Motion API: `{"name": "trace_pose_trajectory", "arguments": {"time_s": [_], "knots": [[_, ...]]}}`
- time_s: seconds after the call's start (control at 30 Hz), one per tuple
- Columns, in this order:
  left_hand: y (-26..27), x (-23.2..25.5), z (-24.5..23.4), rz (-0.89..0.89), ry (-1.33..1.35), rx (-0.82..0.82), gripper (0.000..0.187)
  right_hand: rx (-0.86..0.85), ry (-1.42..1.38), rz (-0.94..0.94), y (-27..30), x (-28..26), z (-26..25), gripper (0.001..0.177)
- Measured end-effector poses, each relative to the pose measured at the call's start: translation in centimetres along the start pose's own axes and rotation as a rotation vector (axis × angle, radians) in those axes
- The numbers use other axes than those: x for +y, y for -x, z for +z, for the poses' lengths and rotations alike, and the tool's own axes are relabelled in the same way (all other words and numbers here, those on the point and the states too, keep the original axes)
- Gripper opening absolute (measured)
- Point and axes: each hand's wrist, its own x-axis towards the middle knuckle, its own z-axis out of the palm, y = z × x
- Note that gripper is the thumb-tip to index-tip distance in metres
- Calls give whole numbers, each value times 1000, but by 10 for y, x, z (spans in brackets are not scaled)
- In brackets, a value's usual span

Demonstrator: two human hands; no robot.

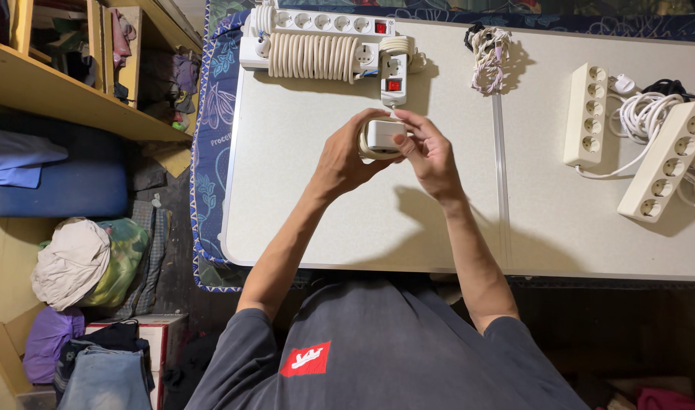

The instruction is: The person organizes several power strips and extension cords on a white table. They pick up a small power strip, wrap its cord neatly around the body, and place it down. They then handle a longer power strip, uncoiling and re-wrapping its cord before setting it aside. The person continues to handle and arrange multiple power strips and cords on the table.

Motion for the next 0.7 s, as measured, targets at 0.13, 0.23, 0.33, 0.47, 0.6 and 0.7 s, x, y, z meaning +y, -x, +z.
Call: {"name": "trace_pose_trajectory", "arguments": {"time_s": [0.13, 0.23, 0.33, 0.47, 0.6, 0.7], "knots": [[7, -6, 4, -18, -41, 54, 76, -5, 75, 29, -4, 6, 7, 63], [12, -14, 10, -17, -114, 98, 76, 37, 127, 87, -4, 19, 8, 61], [15, -24, 15, -2, -188, 124, 75, 51, 109, 179, 0, 35, 7, 55], [2, -36, 23, -230, -57, 120, 75, 30, 162, 298, 5, 41, 3, 47], [-7, -44, 35, -79, -303, 273, 79, -30, 446, 328, 18, 34, 0, 33], [-12, -48, 29, -15, -374, 163, 81, -16, 596, 310, 27, 35, -6, 29]]}}
